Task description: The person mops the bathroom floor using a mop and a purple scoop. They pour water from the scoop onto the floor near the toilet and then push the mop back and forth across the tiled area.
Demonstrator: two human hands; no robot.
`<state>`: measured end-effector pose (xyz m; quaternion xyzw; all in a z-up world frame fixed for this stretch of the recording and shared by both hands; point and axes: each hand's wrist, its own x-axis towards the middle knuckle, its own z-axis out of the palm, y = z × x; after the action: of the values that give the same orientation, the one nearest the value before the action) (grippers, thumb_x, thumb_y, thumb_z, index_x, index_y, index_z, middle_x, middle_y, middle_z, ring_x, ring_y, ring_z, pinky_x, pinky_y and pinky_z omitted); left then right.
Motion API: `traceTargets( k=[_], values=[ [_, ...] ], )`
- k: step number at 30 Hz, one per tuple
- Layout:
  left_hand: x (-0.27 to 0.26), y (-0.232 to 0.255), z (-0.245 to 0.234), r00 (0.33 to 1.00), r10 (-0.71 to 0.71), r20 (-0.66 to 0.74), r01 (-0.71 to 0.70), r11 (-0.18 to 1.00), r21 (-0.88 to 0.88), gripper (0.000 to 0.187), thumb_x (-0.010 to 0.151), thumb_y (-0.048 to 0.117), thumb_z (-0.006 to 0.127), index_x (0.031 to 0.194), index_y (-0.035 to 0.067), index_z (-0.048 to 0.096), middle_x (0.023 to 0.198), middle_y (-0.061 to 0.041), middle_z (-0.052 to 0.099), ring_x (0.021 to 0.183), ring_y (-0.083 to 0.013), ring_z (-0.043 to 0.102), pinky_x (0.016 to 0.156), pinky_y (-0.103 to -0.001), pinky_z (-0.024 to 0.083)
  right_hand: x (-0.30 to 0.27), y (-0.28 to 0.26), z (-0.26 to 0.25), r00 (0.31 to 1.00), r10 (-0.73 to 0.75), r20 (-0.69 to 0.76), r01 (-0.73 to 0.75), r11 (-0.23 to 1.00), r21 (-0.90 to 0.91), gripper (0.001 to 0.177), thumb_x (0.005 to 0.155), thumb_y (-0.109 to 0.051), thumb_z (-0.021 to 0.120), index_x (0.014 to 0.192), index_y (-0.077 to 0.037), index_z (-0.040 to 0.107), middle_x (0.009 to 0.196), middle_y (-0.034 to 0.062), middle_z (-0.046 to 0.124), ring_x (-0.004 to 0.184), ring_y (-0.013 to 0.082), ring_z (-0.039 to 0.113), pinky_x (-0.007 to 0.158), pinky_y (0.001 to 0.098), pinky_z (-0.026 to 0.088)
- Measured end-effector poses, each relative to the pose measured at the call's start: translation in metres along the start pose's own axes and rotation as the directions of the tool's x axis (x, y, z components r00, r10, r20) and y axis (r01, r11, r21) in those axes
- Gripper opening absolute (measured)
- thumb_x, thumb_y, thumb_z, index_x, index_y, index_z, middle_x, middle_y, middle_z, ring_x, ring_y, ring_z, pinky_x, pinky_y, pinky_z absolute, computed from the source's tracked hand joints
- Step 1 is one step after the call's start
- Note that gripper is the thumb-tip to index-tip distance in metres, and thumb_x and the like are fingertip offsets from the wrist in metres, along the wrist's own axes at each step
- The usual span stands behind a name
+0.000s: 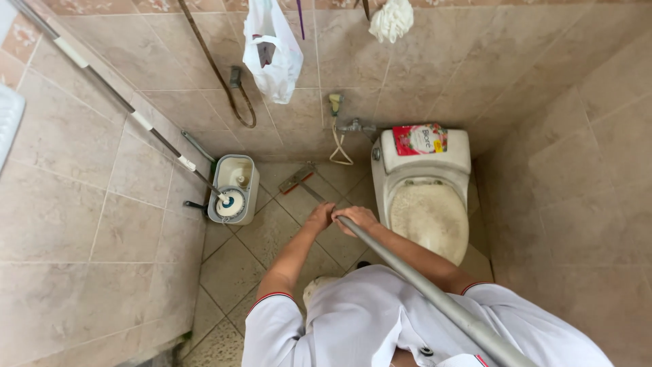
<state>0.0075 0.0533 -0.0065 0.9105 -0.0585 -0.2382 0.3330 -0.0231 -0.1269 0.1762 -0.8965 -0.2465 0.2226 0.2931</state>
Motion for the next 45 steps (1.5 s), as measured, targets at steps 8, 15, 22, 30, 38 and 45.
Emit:
traceTargets(
  k=[8, 15, 22, 30, 38, 45],
  values=[
    [-0.009, 0.005, -0.006, 0.981, 0.067, 0.181, -0.061, 0.997, -0.039, 0.046, 0.096, 0.026, 0.064, 0.141, 0.021, 0.055, 0.161, -0.027, 0.032, 0.15, -0.0404, 0.03, 0.125, -0.046, 0.031, -0.013, -0.026, 0.021, 0.984, 0.15, -0.091, -0.15, 0.989, 0.007, 0.021, 0.089, -0.044, 0.054, 0.089, -0.032, 0.071, 0.065, -0.0017, 0.069, 0.064, 0.0216, 0.07, 0.066, 0.0335, 0.057],
    [-0.112, 0.041, -0.077, 0.961, -0.028, 0.274, 0.167, 0.851, -0.498, 0.073, 0.102, 0.053, 0.047, 0.152, -0.001, 0.042, 0.161, -0.031, 0.03, 0.151, -0.0391, 0.028, 0.128, -0.044, 0.017, -0.019, -0.069, 0.06, 0.955, 0.276, -0.105, -0.27, 0.96, 0.072, 0.022, 0.089, -0.046, 0.052, 0.093, -0.033, 0.069, 0.074, -0.0018, 0.073, 0.076, 0.0223, 0.074, 0.076, 0.0359, 0.06],
    [-0.069, -0.037, -0.055, 0.939, 0.099, 0.328, -0.083, 0.995, -0.063, 0.042, 0.101, 0.045, 0.045, 0.135, 0.023, 0.057, 0.162, -0.02, 0.033, 0.149, -0.0362, 0.033, 0.122, -0.043, 0.033, 0.001, -0.091, 0.105, 0.881, 0.448, -0.152, -0.427, 0.892, 0.148, 0.03, 0.091, -0.049, 0.053, 0.115, -0.042, 0.068, 0.1, 0.0022, 0.077, 0.101, 0.0285, 0.073, 0.093, 0.0426, 0.059],
    [-0.077, -0.024, -0.05, 0.903, 0.2, 0.381, -0.275, 0.949, 0.154, 0.021, 0.091, 0.029, 0.057, 0.108, 0.017, 0.061, 0.132, -0.021, 0.056, 0.13, -0.0369, 0.053, 0.107, -0.045, 0.049, -0.027, -0.122, 0.099, 0.84, 0.501, -0.209, -0.47, 0.864, 0.181, 0.018, 0.093, -0.042, 0.053, 0.097, -0.036, 0.069, 0.085, 0.0004, 0.077, 0.09, 0.0278, 0.075, 0.083, 0.0406, 0.06],
    [-0.09, -0.006, -0.034, 0.91, 0.156, 0.383, -0.183, 0.983, 0.035, 0.033, 0.093, 0.036, 0.058, 0.113, 0.01, 0.063, 0.139, -0.024, 0.053, 0.136, -0.0351, 0.048, 0.115, -0.044, 0.042, -0.05, -0.113, 0.101, 0.854, 0.486, -0.186, -0.456, 0.871, 0.185, 0.015, 0.091, -0.041, 0.052, 0.094, -0.034, 0.065, 0.086, 0.001, 0.076, 0.089, 0.0312, 0.074, 0.084, 0.0449, 0.059],
    [-0.08, 0.008, -0.022, 0.929, 0.11, 0.353, -0.06, 0.987, -0.15, 0.052, 0.092, 0.047, 0.056, 0.123, 0.006, 0.064, 0.147, -0.024, 0.048, 0.144, -0.0333, 0.04, 0.123, -0.042, 0.033, -0.047, -0.087, 0.098, 0.833, 0.508, -0.221, -0.491, 0.861, 0.13, 0.016, 0.092, -0.047, 0.052, 0.096, -0.037, 0.064, 0.097, 0.0006, 0.076, 0.098, 0.0303, 0.074, 0.09, 0.0438, 0.059]
  ],
)
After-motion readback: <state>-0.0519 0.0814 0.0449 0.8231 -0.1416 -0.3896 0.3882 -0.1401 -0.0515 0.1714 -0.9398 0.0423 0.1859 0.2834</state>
